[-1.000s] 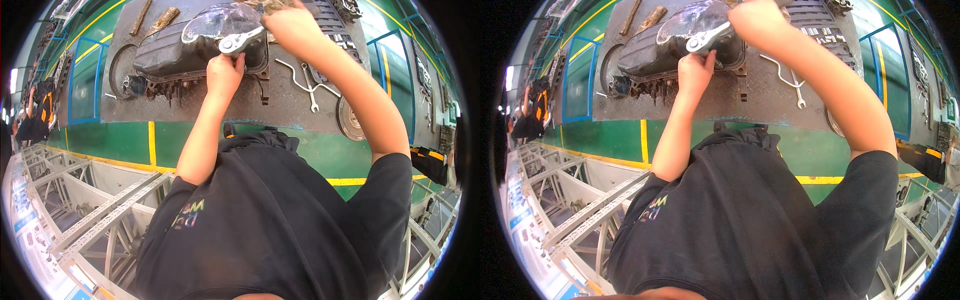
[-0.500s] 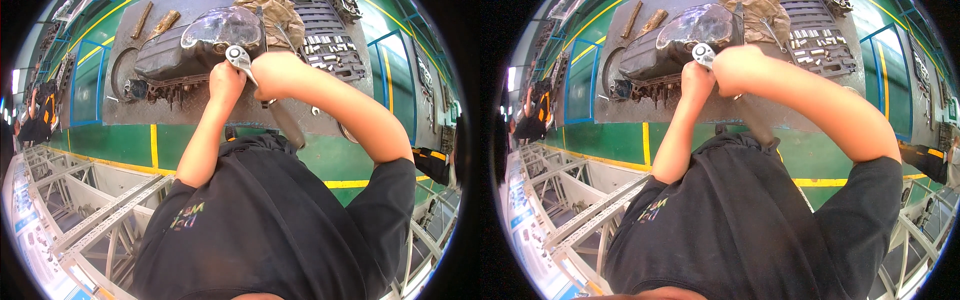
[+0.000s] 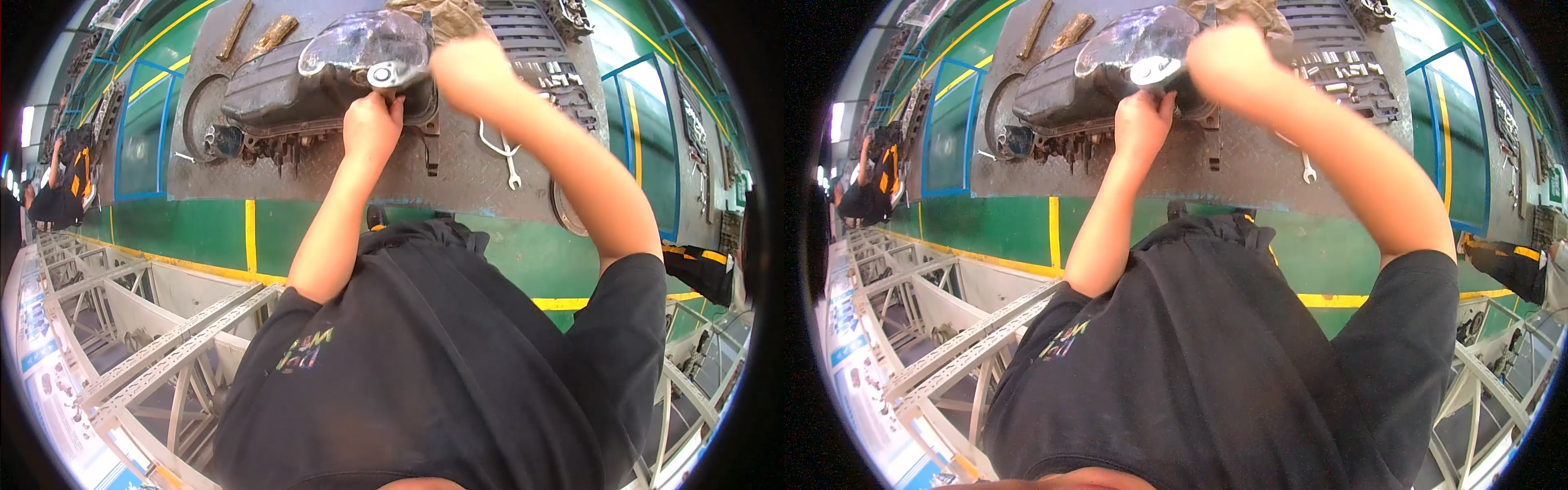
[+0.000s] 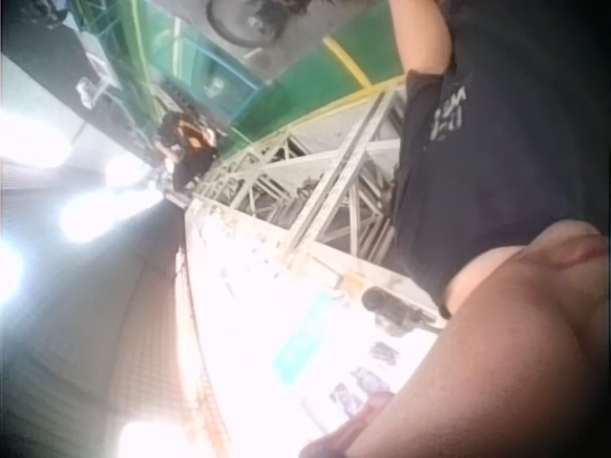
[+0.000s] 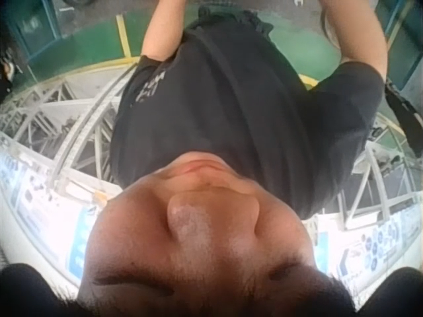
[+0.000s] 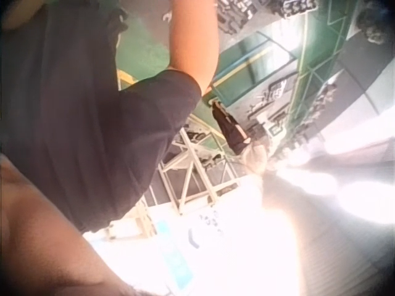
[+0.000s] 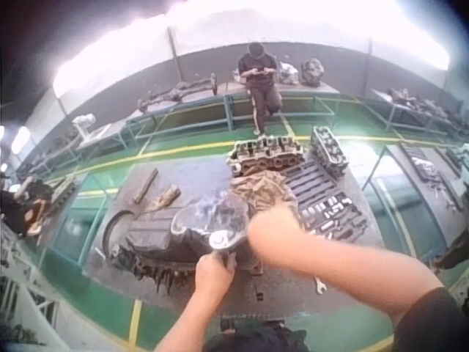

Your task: Removing an engine component cover, then replacing and fastening it with tools on a workbench.

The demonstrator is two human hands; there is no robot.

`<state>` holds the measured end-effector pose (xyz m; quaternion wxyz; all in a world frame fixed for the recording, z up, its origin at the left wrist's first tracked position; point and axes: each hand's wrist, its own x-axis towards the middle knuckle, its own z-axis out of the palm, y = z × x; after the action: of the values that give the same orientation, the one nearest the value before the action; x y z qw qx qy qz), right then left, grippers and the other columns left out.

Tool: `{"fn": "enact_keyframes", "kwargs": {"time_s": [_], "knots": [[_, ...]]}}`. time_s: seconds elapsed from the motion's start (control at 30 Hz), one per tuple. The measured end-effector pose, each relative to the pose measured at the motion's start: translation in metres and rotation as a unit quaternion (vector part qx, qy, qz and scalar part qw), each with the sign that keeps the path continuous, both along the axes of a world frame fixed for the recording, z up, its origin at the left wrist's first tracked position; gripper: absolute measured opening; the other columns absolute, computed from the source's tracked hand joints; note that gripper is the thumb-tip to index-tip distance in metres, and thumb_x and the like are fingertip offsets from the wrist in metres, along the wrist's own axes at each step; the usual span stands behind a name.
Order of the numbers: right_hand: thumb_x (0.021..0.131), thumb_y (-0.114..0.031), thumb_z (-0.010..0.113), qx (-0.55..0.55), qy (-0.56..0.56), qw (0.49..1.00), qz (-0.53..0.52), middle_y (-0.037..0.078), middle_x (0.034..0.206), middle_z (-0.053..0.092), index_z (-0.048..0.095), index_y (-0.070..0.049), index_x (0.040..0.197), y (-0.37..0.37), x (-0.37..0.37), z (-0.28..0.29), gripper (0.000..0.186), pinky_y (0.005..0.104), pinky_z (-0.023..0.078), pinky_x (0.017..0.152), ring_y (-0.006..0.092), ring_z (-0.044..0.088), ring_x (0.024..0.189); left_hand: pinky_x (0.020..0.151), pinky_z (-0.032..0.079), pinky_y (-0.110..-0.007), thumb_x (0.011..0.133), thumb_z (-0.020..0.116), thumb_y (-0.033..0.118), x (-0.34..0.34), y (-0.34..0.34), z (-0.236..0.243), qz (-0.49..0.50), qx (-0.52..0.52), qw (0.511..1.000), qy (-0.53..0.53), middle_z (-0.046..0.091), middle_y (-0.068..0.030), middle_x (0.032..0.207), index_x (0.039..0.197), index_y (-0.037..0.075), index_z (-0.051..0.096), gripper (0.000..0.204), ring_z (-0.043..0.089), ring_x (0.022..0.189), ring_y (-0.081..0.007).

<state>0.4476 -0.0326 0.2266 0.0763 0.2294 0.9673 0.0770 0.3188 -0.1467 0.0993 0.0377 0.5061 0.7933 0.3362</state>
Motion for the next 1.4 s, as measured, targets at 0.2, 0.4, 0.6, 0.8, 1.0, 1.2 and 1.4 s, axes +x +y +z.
{"fn": "enact_keyframes", "kwargs": {"time_s": [0.2,0.4,0.6,0.8,1.0,1.2,1.4], "knots": [[0.070,-0.010,0.068,-0.060,0.036,0.997,-0.026,0.015,0.076,0.069,0.070,-0.004,0.076,-0.001,0.000,0.010,0.009,0.0426,0.055,0.072,0.0299,0.070,0.079,0.060,0.051,-0.044,0.082,0.069,0.018,-0.001,-0.005,0.007,-0.015,0.020,1.000,-0.013,0.062,-0.0236,0.065,0.075,-0.005,0.067,0.024,0.064,0.066,-0.0411],[0.073,-0.018,0.070,-0.272,-0.104,0.957,-0.006,0.016,0.086,0.069,0.070,-0.003,0.084,-0.029,0.001,0.019,0.018,0.0446,0.054,0.074,0.0325,0.069,0.081,0.062,0.052,-0.047,0.082,0.068,0.018,-0.003,-0.003,-0.011,-0.015,0.019,1.000,0.005,0.063,-0.0227,0.066,0.071,-0.002,0.065,0.023,0.064,0.065,-0.0410],[0.068,-0.015,0.070,-0.059,-0.017,0.998,0.010,0.012,0.078,0.069,0.071,-0.008,0.076,-0.009,0.003,-0.001,0.010,0.0422,0.051,0.079,0.0280,0.069,0.077,0.062,0.051,-0.048,0.081,0.068,0.016,0.008,-0.002,-0.003,-0.021,0.034,0.999,0.000,0.063,-0.0235,0.068,0.074,-0.002,0.065,0.020,0.063,0.067,-0.0421],[0.068,-0.014,0.069,-0.025,0.115,0.993,0.019,0.014,0.080,0.070,0.071,-0.006,0.080,0.000,-0.002,-0.012,0.015,0.0420,0.054,0.075,0.0298,0.070,0.077,0.063,0.052,-0.047,0.080,0.067,0.015,0.003,-0.003,0.004,-0.002,-0.001,0.999,-0.037,0.063,-0.0241,0.069,0.070,-0.004,0.066,0.021,0.064,0.068,-0.0416],[0.067,-0.016,0.072,-0.232,-0.037,0.972,0.002,0.014,0.079,0.070,0.071,-0.006,0.076,-0.038,0.001,0.007,0.014,0.0406,0.055,0.070,0.0283,0.070,0.077,0.064,0.052,-0.047,0.081,0.067,0.015,-0.005,-0.010,-0.018,-0.033,0.023,0.999,0.017,0.064,-0.0239,0.069,0.076,-0.003,0.068,0.020,0.064,0.068,-0.0414],[0.069,-0.014,0.070,0.003,0.030,0.999,0.031,0.010,0.075,0.070,0.072,-0.008,0.076,-0.005,0.009,0.000,0.010,0.0408,0.052,0.069,0.0267,0.070,0.075,0.061,0.051,-0.048,0.082,0.067,0.016,0.004,0.000,-0.009,-0.020,0.028,0.999,-0.008,0.062,-0.0262,0.067,0.073,-0.005,0.063,0.023,0.063,0.066,-0.0429],[0.067,-0.017,0.071,-0.066,0.031,0.997,0.013,0.014,0.076,0.068,0.070,-0.006,0.075,0.008,-0.004,0.005,0.013,0.0413,0.055,0.067,0.0270,0.069,0.077,0.060,0.051,-0.048,0.080,0.069,0.015,0.002,-0.003,-0.006,-0.009,0.003,0.999,-0.031,0.062,-0.0254,0.065,0.072,-0.004,0.065,0.021,0.063,0.065,-0.0427]]}}
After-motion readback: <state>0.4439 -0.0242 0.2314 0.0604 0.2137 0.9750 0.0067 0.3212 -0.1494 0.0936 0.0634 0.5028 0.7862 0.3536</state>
